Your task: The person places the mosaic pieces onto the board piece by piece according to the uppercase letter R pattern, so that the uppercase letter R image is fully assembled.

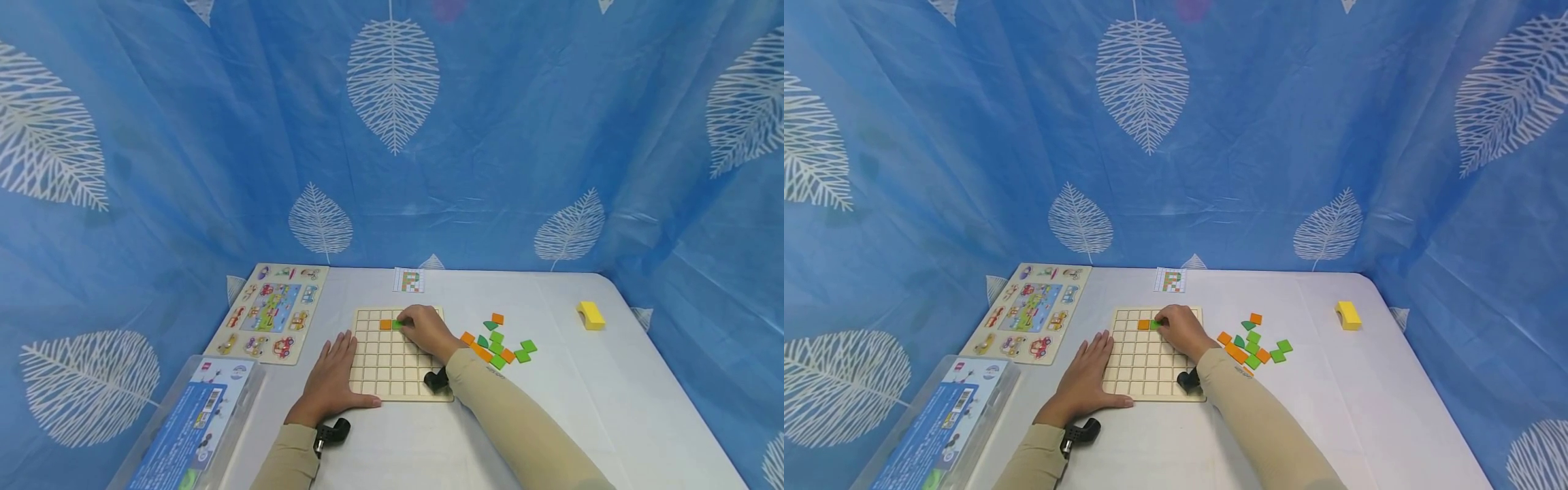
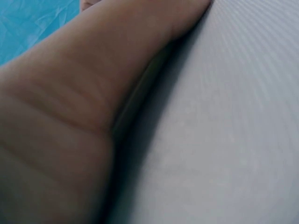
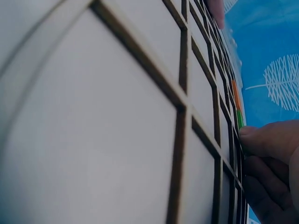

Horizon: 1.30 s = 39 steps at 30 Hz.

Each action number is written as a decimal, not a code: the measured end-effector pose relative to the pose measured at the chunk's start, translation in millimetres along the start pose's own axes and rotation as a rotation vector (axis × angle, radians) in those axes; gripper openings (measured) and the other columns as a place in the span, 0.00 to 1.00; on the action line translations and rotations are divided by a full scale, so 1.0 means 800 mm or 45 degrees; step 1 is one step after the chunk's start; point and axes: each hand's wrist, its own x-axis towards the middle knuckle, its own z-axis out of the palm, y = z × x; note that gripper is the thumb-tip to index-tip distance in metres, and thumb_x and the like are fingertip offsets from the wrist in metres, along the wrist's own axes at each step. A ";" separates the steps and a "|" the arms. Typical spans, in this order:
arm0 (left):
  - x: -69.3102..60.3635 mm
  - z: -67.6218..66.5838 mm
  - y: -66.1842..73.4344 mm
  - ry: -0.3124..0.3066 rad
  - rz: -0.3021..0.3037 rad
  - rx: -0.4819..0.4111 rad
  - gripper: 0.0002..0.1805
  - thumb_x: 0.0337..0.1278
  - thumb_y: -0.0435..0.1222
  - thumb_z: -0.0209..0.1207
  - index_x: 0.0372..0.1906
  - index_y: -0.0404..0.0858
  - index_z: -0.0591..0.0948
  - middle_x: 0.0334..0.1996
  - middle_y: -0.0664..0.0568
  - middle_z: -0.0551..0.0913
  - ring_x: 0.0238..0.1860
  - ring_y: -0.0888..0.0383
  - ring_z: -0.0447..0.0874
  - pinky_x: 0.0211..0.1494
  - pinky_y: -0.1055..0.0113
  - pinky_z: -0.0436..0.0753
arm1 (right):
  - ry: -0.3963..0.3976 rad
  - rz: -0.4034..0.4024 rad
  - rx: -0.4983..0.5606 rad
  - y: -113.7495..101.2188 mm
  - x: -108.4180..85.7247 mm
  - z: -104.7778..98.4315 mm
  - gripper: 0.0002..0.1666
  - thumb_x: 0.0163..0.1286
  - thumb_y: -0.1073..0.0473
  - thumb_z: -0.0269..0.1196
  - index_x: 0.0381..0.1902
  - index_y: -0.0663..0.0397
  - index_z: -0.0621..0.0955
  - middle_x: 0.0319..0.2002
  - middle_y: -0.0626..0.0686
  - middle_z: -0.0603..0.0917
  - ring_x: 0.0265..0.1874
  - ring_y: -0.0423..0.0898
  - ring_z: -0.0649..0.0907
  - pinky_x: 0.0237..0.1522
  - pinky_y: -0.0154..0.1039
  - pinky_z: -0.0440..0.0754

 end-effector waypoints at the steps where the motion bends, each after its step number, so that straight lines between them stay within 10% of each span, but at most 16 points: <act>1: 0.000 0.000 0.000 -0.001 0.000 -0.001 0.83 0.30 0.83 0.65 0.84 0.30 0.54 0.84 0.40 0.50 0.83 0.44 0.43 0.83 0.47 0.43 | 0.002 0.000 0.000 0.000 0.000 0.000 0.11 0.72 0.67 0.71 0.51 0.58 0.89 0.51 0.54 0.87 0.52 0.51 0.85 0.55 0.45 0.85; 39: 0.001 0.004 -0.002 0.009 -0.008 0.006 0.84 0.27 0.86 0.61 0.84 0.31 0.54 0.84 0.41 0.50 0.83 0.46 0.42 0.83 0.48 0.43 | 0.074 0.006 -0.052 0.017 -0.018 -0.035 0.12 0.73 0.66 0.70 0.53 0.63 0.88 0.51 0.56 0.87 0.50 0.50 0.87 0.52 0.42 0.87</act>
